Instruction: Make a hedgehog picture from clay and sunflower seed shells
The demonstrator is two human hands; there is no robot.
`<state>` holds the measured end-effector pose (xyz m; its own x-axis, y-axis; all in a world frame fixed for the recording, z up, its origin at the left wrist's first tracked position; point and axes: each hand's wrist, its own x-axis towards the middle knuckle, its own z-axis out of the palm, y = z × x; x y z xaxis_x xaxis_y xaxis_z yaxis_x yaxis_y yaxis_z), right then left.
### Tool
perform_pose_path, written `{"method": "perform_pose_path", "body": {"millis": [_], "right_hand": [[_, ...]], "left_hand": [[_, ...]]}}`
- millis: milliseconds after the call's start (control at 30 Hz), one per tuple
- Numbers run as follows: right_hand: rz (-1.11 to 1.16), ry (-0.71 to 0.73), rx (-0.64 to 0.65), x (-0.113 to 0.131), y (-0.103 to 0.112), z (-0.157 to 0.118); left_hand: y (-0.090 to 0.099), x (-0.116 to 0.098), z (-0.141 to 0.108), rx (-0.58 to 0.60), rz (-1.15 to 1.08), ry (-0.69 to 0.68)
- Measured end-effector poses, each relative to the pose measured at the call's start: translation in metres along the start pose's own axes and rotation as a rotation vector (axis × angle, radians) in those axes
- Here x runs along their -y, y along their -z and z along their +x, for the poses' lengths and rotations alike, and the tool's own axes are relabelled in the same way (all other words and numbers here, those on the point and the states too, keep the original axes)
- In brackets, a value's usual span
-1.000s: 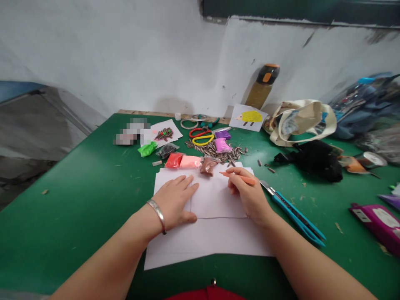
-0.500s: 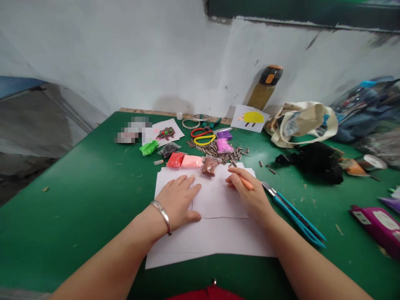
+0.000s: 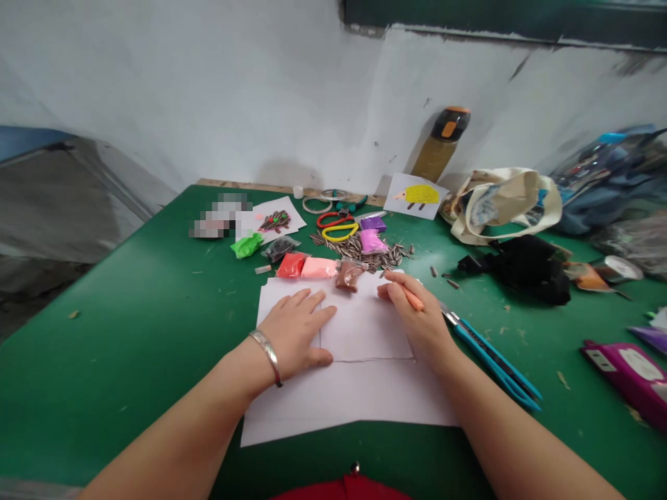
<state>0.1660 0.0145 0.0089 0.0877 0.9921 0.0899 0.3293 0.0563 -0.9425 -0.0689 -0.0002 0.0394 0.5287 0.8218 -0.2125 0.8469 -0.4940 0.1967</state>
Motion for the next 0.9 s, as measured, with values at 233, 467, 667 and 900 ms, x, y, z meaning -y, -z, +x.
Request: {"method": "perform_pose_path", "body": {"millis": [233, 467, 667, 900], "right_hand": [[0.126, 0.029, -0.04, 0.004, 0.0, -0.002], [0.273, 0.098, 0.156, 0.018, -0.013, -0.023], [0.09, 0.057, 0.308, 0.025, -0.022, -0.031], [0.137, -0.003, 0.299, 0.025, -0.024, -0.032]], "left_hand": [[0.004, -0.001, 0.0, 0.003, 0.023, -0.015], [0.005, -0.004, 0.001, 0.036, 0.012, 0.013], [0.004, -0.003, 0.001, 0.037, -0.026, 0.016], [0.003, -0.003, 0.001, 0.032, -0.024, 0.004]]}}
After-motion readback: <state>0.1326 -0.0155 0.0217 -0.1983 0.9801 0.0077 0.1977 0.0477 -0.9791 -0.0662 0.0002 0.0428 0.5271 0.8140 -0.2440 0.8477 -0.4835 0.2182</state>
